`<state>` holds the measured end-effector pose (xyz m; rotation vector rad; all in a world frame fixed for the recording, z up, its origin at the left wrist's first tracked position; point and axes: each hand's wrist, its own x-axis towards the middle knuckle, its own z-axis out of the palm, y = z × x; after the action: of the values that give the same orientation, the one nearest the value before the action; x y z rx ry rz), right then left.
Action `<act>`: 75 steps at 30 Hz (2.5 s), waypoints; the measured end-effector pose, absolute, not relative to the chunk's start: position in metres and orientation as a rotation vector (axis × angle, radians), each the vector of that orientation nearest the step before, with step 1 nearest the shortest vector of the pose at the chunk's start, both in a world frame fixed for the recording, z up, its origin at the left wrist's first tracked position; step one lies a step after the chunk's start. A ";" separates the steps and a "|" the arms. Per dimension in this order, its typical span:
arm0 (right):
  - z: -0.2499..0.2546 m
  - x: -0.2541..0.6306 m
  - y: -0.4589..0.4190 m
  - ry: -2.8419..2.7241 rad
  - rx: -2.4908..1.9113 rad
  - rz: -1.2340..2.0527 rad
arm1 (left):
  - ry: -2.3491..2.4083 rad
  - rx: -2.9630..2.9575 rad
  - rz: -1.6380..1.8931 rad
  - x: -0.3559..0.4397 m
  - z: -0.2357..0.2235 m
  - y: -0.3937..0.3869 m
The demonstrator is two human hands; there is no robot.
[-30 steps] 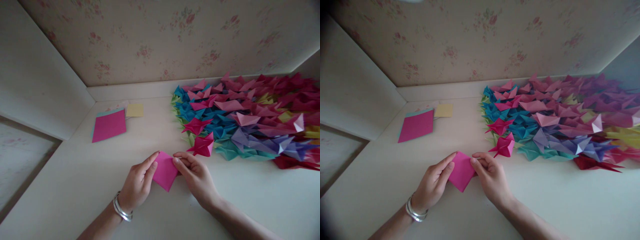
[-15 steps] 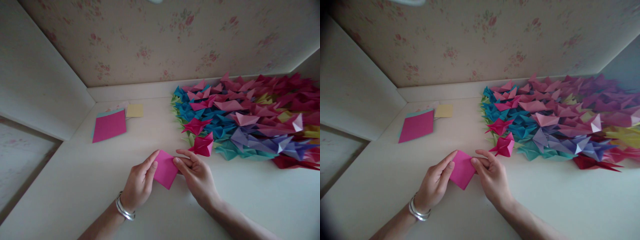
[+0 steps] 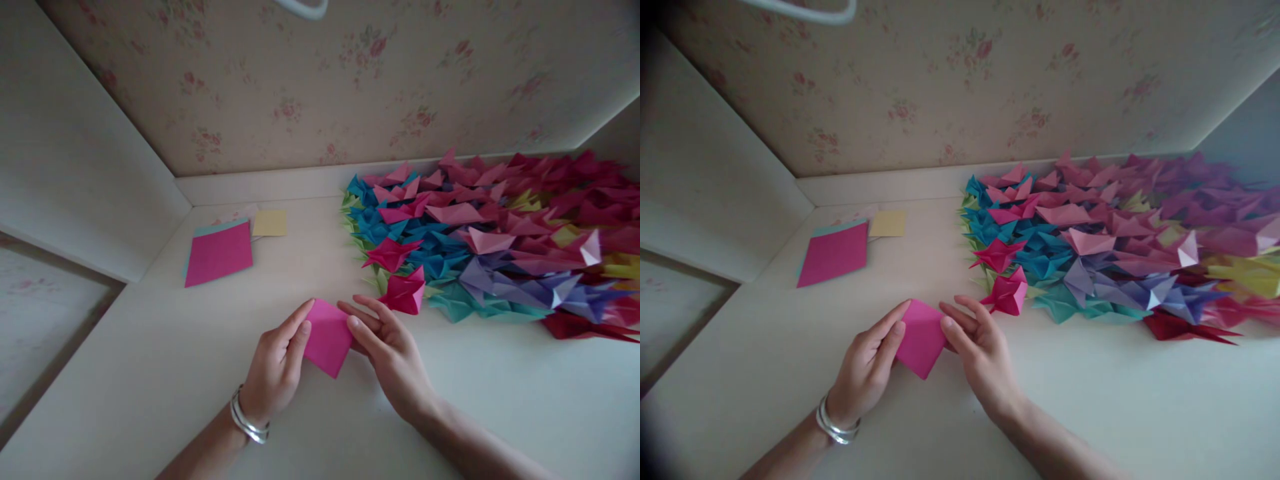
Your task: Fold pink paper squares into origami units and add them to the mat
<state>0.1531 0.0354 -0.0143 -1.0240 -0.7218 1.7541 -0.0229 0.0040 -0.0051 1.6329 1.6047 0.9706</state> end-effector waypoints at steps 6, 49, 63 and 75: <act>-0.009 0.152 0.036 -0.856 -0.990 1.940 | 1.625 1.650 0.988 -0.023 -0.003 0.003; -0.006 0.149 0.032 -1.190 -1.061 1.958 | 1.810 1.956 1.075 -0.023 -0.008 0.002; -0.009 0.149 0.031 -1.255 -1.002 1.957 | 1.903 1.902 1.109 -0.023 -0.007 0.003; -0.011 0.147 0.030 -1.358 -1.040 1.926 | 1.729 1.909 1.035 -0.022 -0.011 -0.003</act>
<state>0.1474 0.0297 -0.0108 -1.0396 -1.3583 1.9257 -0.0219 -0.0027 -0.0110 1.9087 1.7289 1.0353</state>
